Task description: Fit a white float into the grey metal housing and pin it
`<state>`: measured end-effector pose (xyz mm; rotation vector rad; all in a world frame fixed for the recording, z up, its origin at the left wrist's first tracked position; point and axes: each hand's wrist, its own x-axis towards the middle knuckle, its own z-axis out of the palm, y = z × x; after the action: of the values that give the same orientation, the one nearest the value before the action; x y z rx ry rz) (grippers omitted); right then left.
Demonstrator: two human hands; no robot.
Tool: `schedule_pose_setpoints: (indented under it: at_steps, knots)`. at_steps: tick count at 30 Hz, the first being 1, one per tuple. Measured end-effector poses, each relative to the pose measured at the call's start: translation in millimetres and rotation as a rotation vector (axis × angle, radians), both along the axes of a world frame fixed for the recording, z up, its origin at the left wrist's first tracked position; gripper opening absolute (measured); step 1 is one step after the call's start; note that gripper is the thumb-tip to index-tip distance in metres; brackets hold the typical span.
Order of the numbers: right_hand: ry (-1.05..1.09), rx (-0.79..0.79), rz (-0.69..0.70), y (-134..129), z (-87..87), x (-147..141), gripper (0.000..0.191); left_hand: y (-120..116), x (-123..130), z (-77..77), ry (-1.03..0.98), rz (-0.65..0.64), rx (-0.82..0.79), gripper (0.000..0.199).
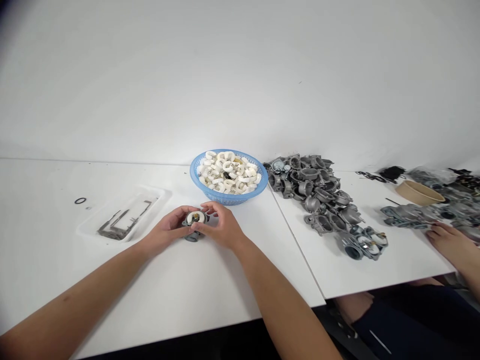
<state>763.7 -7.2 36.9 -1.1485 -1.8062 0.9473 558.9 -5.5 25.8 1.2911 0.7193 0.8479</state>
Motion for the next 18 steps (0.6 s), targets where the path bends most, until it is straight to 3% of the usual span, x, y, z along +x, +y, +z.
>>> schedule_pose_setpoints:
  at_steps: [10, 13, 16, 18]
  knots:
    - [-0.043, 0.208, 0.022, -5, 4.7, 0, 0.034, -2, 1, 5.3, -0.027, -0.040, -0.007, 0.040]
    - [0.019, 0.279, -0.040, -10, 5.0, -7, 0.032, -2, 1, 1.2, -0.046, -0.037, -0.007, 0.040]
    - [0.072, 0.408, -0.145, -17, 17.0, -20, 0.034, -1, 2, -3.6, -0.042, -0.025, 0.006, 0.041]
    - [0.034, 0.498, -0.105, -16, 36.0, -35, 0.026, 0, 2, -5.3, -0.032, -0.023, 0.036, 0.041]
